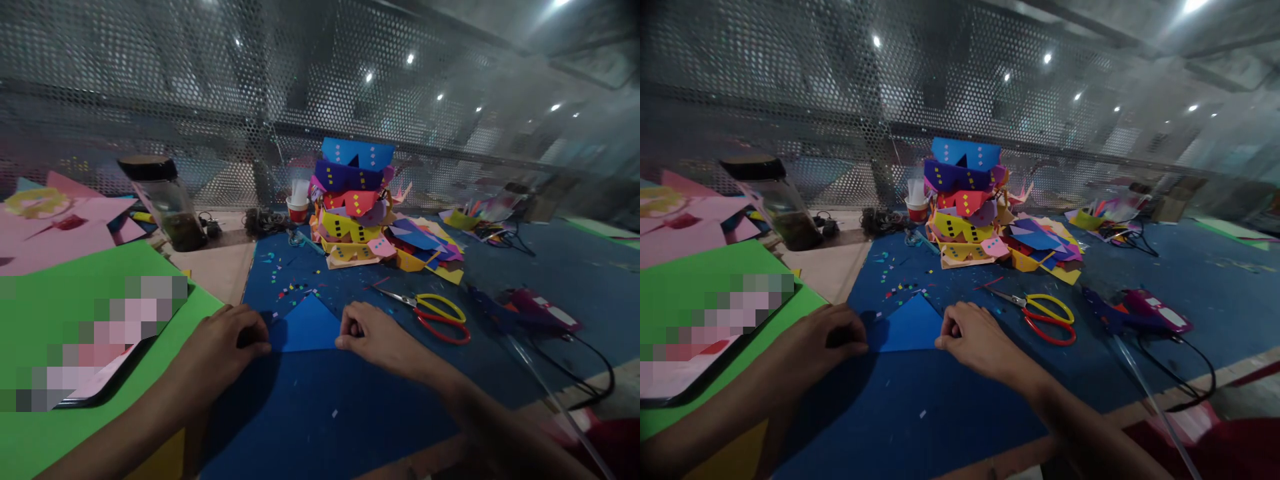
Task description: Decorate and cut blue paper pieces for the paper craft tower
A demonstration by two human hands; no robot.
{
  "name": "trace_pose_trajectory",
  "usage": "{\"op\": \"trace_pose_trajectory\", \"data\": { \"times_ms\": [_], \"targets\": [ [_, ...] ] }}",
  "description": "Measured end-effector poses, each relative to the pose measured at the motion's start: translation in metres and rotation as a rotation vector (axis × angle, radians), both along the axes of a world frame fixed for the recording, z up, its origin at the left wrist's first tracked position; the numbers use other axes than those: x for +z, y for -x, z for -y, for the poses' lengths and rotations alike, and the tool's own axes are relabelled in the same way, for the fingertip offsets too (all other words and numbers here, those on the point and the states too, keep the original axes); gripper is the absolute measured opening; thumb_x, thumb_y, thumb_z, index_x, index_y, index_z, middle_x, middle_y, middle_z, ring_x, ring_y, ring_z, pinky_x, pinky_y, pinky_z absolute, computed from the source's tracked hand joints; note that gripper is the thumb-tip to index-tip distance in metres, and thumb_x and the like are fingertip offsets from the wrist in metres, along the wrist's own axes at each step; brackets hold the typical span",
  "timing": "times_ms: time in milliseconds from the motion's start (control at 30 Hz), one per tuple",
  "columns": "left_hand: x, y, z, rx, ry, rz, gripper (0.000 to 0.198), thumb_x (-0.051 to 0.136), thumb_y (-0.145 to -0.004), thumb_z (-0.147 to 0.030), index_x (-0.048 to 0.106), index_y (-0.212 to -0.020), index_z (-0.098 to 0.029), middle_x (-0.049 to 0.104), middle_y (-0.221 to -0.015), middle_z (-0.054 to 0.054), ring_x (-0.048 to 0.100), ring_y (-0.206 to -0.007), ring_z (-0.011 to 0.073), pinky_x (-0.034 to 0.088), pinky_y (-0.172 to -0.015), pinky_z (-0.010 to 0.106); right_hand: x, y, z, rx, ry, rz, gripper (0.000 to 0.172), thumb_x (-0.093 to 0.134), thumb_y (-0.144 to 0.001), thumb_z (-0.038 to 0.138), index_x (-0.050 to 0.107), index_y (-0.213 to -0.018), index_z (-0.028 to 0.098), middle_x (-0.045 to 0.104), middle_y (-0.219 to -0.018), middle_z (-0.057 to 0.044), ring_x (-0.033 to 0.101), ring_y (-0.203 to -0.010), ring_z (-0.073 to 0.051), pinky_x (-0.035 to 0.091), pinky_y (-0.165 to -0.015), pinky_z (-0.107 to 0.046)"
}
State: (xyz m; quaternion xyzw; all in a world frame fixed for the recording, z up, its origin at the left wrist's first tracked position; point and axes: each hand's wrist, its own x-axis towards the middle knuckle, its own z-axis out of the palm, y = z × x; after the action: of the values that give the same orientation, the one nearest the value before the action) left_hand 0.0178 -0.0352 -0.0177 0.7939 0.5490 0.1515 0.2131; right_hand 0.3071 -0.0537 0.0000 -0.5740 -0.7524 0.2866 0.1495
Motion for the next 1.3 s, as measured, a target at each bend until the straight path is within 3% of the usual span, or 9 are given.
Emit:
{"op": "trace_pose_trajectory", "data": {
  "times_ms": [100, 200, 333, 533, 667, 767, 1000, 1133, 1300],
  "targets": [
    [-0.001, -0.005, 0.010, -0.059, -0.099, -0.048, 0.013, 0.058, -0.087, -0.026, 0.069, -0.081, -0.025, 0.071, -0.091, 0.004, 0.065, -0.091, 0.0263, 0.047, -0.081, 0.039, 0.000, 0.000, 0.000, -0.006, 0.012, -0.009, 0.013, 0.076, -0.086, 0.022, 0.064, -0.081, 0.021, 0.065, -0.085, 0.000, 0.058, -0.088, -0.018, 0.035, -0.074, -0.029],
    [-0.003, -0.011, 0.024, -0.110, -0.222, -0.189, 0.030, 0.043, -0.098, -0.022, 0.072, -0.091, -0.026, 0.071, -0.092, 0.006, 0.067, -0.086, 0.0269, 0.049, -0.079, 0.040, 0.000, 0.000, 0.001, -0.027, 0.020, -0.017, 0.013, 0.076, -0.085, 0.022, 0.064, -0.081, 0.021, 0.065, -0.086, 0.000, 0.058, -0.089, -0.018, 0.035, -0.075, -0.029],
    [-0.003, -0.015, 0.041, -0.211, -0.303, -0.395, 0.043, 0.040, -0.089, -0.004, 0.076, -0.100, -0.025, 0.074, -0.092, 0.009, 0.070, -0.085, 0.0296, 0.053, -0.075, 0.041, 0.000, 0.002, 0.002, -0.037, 0.014, -0.013, 0.014, 0.077, -0.085, 0.021, 0.064, -0.080, 0.021, 0.065, -0.085, 0.001, 0.058, -0.089, -0.018, 0.035, -0.075, -0.029],
    [-0.003, -0.015, 0.054, -0.289, -0.358, -0.432, 0.059, 0.045, -0.080, -0.003, 0.072, -0.127, -0.027, 0.077, -0.118, 0.012, 0.072, -0.095, 0.0320, 0.056, -0.077, 0.043, 0.000, 0.002, 0.002, -0.039, 0.010, -0.010, 0.014, 0.076, -0.085, 0.020, 0.064, -0.080, 0.021, 0.066, -0.086, 0.001, 0.058, -0.091, -0.019, 0.035, -0.076, -0.030],
    [-0.009, -0.017, 0.057, -0.309, -0.359, -0.417, 0.048, 0.043, -0.088, -0.009, 0.074, -0.122, -0.025, 0.077, -0.119, 0.013, 0.071, -0.098, 0.0301, 0.057, -0.077, 0.040, -0.002, 0.002, 0.003, -0.026, -0.011, -0.022, 0.014, 0.077, -0.085, 0.021, 0.064, -0.081, 0.021, 0.066, -0.087, 0.000, 0.058, -0.091, -0.019, 0.036, -0.076, -0.030],
    [-0.012, -0.020, 0.057, -0.310, -0.380, -0.386, 0.041, 0.042, -0.097, -0.019, 0.075, -0.121, -0.021, 0.076, -0.116, 0.016, 0.070, -0.097, 0.0336, 0.057, -0.077, 0.045, -0.004, 0.002, 0.003, -0.026, -0.018, -0.011, 0.014, 0.077, -0.085, 0.021, 0.064, -0.081, 0.021, 0.067, -0.087, 0.000, 0.058, -0.091, -0.019, 0.036, -0.076, -0.030],
    [-0.004, -0.023, 0.058, -0.362, -0.350, -0.413, 0.041, 0.049, -0.098, -0.024, 0.070, -0.133, -0.028, 0.076, -0.123, 0.012, 0.070, -0.101, 0.0338, 0.056, -0.079, 0.047, -0.006, 0.001, 0.001, -0.034, -0.033, -0.028, 0.014, 0.079, -0.083, 0.022, 0.065, -0.081, 0.021, 0.067, -0.086, 0.001, 0.059, -0.090, -0.018, 0.036, -0.075, -0.029],
    [-0.002, -0.027, 0.058, -0.360, -0.278, -0.445, 0.037, 0.047, -0.101, -0.026, 0.073, -0.128, -0.023, 0.073, -0.129, 0.013, 0.069, -0.107, 0.0343, 0.057, -0.084, 0.048, -0.004, 0.003, 0.002, -0.050, -0.028, -0.030, 0.014, 0.079, -0.083, 0.021, 0.065, -0.080, 0.021, 0.067, -0.086, 0.001, 0.059, -0.090, -0.018, 0.037, -0.076, -0.030],
    [-0.008, -0.032, 0.055, -0.327, -0.229, -0.452, 0.041, 0.052, -0.101, -0.026, 0.065, -0.139, -0.018, 0.070, -0.134, 0.015, 0.066, -0.112, 0.0344, 0.058, -0.086, 0.048, -0.011, 0.006, 0.000, -0.062, -0.138, -0.026, 0.013, 0.077, -0.084, 0.017, 0.065, -0.084, 0.021, 0.067, -0.089, 0.002, 0.060, -0.092, -0.017, 0.037, -0.080, -0.031]
  ]
}}
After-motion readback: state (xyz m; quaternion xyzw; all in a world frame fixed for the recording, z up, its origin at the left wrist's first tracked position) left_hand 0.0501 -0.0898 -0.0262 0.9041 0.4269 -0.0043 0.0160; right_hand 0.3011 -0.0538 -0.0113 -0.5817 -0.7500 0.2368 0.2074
